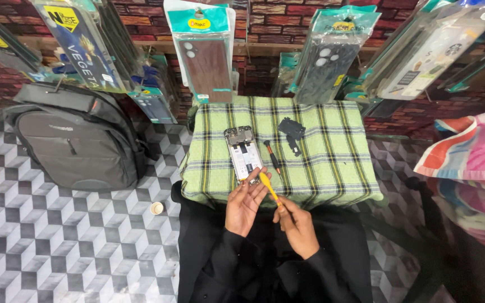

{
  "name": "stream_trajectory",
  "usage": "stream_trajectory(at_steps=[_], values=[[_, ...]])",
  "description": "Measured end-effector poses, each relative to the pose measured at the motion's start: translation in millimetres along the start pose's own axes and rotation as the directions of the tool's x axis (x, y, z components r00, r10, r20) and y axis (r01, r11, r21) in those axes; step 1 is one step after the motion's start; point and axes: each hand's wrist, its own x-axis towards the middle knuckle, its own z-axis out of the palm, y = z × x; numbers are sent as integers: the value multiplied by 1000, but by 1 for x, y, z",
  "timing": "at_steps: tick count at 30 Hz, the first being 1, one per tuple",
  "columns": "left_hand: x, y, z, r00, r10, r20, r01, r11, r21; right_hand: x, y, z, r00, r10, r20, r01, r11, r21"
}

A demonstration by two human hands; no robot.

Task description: The person uses a yellow plastic pry tool to remove a small metal bracket from the bottom of a disassembled smartphone. They then reposition and reattach the bracket to the phone's internal frame.

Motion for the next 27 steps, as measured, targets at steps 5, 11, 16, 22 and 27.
stream_trajectory(at_steps=[5, 11, 16, 22, 27], values=[[0, 1, -1, 999, 31, 14, -29, 995, -90, -2, 1, 1, 990, 3, 143, -16, 996, 85], [0, -1, -4, 999, 37, -17, -39, 995, -92, -4, 0, 0, 986, -9, 167, -9, 994, 106], [0, -3, -5, 999, 54, -6, -54, 996, -66, 0, 1, 0, 994, 44, 98, -49, 997, 53], [0, -3, -4, 999, 28, -17, -30, 996, -83, -3, 4, 2, 990, -19, 138, 10, 998, 64], [1, -3, -2, 1000, 24, -20, -24, 999, -37, -2, 0, 2, 999, 15, 35, -14, 999, -44]])
